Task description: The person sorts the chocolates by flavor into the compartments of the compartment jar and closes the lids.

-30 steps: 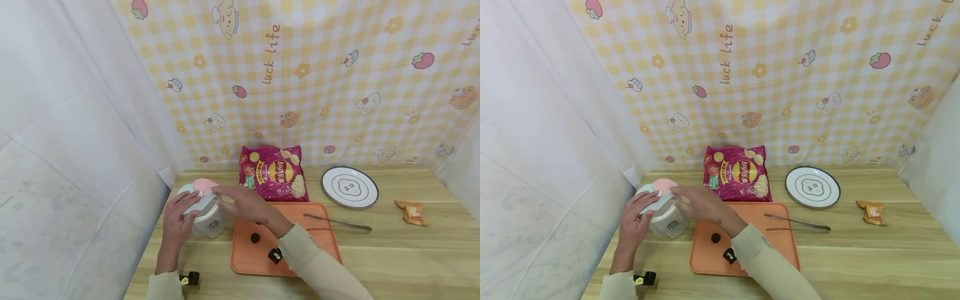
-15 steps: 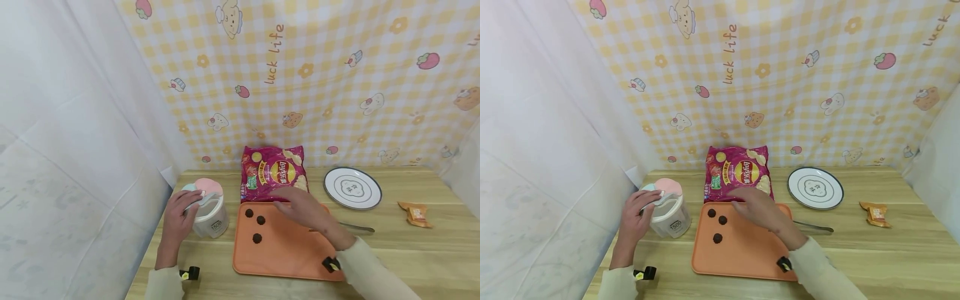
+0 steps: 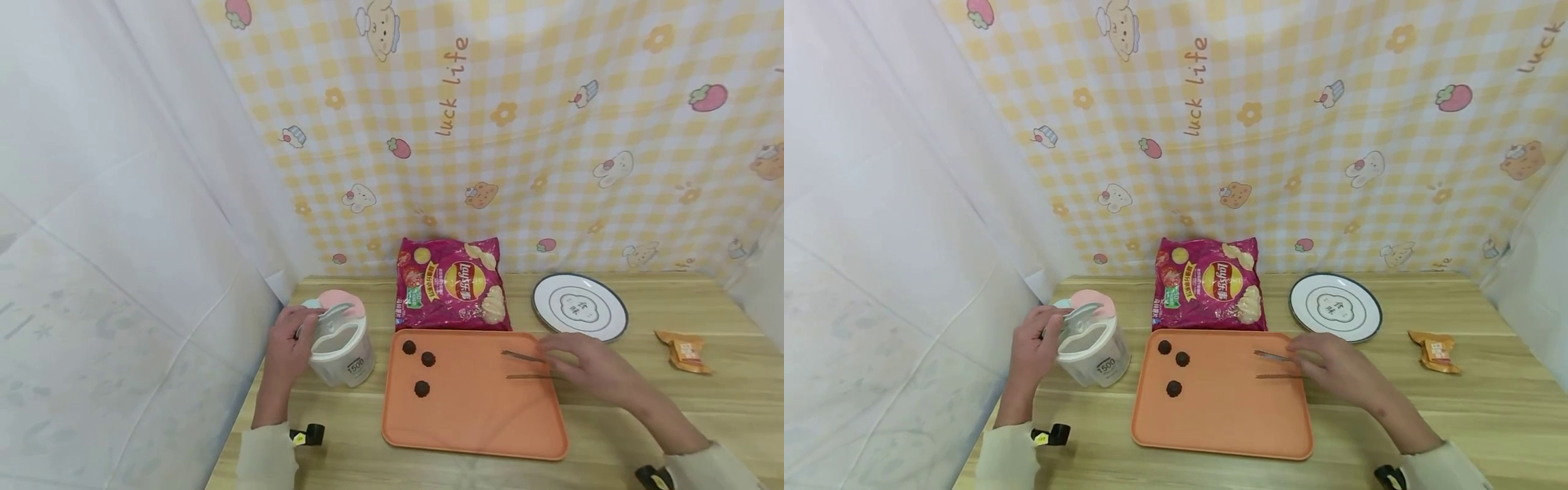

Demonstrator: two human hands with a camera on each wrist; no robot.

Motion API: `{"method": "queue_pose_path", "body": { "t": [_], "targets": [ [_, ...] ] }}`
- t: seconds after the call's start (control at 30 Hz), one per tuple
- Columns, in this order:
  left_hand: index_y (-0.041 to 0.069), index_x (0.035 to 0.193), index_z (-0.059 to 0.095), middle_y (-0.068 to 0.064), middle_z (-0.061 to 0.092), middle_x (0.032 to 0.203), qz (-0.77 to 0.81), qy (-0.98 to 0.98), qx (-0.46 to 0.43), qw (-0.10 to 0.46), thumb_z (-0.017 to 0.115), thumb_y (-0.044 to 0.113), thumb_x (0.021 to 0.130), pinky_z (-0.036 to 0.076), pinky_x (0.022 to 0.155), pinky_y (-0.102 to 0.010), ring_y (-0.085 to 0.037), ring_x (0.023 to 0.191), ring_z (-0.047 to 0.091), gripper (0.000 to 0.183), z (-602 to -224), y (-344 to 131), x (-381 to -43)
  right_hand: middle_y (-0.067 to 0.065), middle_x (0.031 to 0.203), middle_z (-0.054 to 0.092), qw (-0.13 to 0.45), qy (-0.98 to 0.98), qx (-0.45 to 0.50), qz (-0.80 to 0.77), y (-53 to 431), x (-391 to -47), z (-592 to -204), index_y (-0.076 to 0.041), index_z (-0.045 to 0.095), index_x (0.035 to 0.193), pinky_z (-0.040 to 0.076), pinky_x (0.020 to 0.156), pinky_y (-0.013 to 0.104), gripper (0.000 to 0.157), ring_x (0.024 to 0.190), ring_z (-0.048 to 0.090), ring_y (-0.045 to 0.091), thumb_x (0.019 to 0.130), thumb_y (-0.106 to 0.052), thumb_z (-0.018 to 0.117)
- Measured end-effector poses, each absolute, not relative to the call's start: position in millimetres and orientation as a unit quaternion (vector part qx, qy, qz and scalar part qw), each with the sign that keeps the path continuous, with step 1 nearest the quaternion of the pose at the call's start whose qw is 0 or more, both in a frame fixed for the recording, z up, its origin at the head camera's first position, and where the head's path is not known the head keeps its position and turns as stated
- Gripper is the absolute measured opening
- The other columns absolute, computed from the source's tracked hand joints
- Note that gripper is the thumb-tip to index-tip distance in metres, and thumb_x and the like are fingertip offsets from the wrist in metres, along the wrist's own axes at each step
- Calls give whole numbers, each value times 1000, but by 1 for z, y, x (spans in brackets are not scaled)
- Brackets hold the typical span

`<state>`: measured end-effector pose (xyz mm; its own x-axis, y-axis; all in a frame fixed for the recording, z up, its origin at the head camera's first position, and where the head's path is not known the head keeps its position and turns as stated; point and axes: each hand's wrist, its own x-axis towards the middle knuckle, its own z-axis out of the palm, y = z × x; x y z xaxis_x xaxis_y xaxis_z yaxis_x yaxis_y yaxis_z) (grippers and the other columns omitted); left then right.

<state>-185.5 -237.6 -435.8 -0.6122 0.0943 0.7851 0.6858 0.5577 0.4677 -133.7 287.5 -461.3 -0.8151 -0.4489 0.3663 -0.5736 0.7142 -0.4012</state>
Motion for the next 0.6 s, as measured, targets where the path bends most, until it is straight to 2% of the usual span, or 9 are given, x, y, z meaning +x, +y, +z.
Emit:
{"method": "queue_pose_path", "body": {
  "t": [0.2, 0.43, 0.6],
  "targets": [
    [-8, 91, 75, -24, 71, 86, -436, -779, -245, 377, 61, -19, 84, 45, 84, -19, -39, 85, 60, 19, -416, -223, -177, -1, 117, 74, 98, -929, 254, 252, 306, -130, -469, -12, 75, 119, 55, 89, 51, 30, 110, 68, 28, 89, -10, 79],
    [-7, 88, 74, -24, 71, 87, -457, -759, -249, 391, 59, -5, 96, 44, 84, -22, -27, 88, 59, 16, -412, -217, -173, 7, 121, 73, 50, -935, 231, 264, 314, -131, -478, -7, 73, 123, 54, 91, 55, 38, 114, 66, 36, 86, -11, 82],
    [-9, 87, 73, -26, 69, 88, -482, -747, -242, 388, 56, -9, 94, 42, 86, -24, -28, 91, 58, 18, -418, -217, -172, 8, 117, 74, 55, -930, 244, 270, 316, -132, -487, -4, 73, 121, 57, 87, 49, 41, 108, 68, 32, 82, -6, 85]
  ]
}}
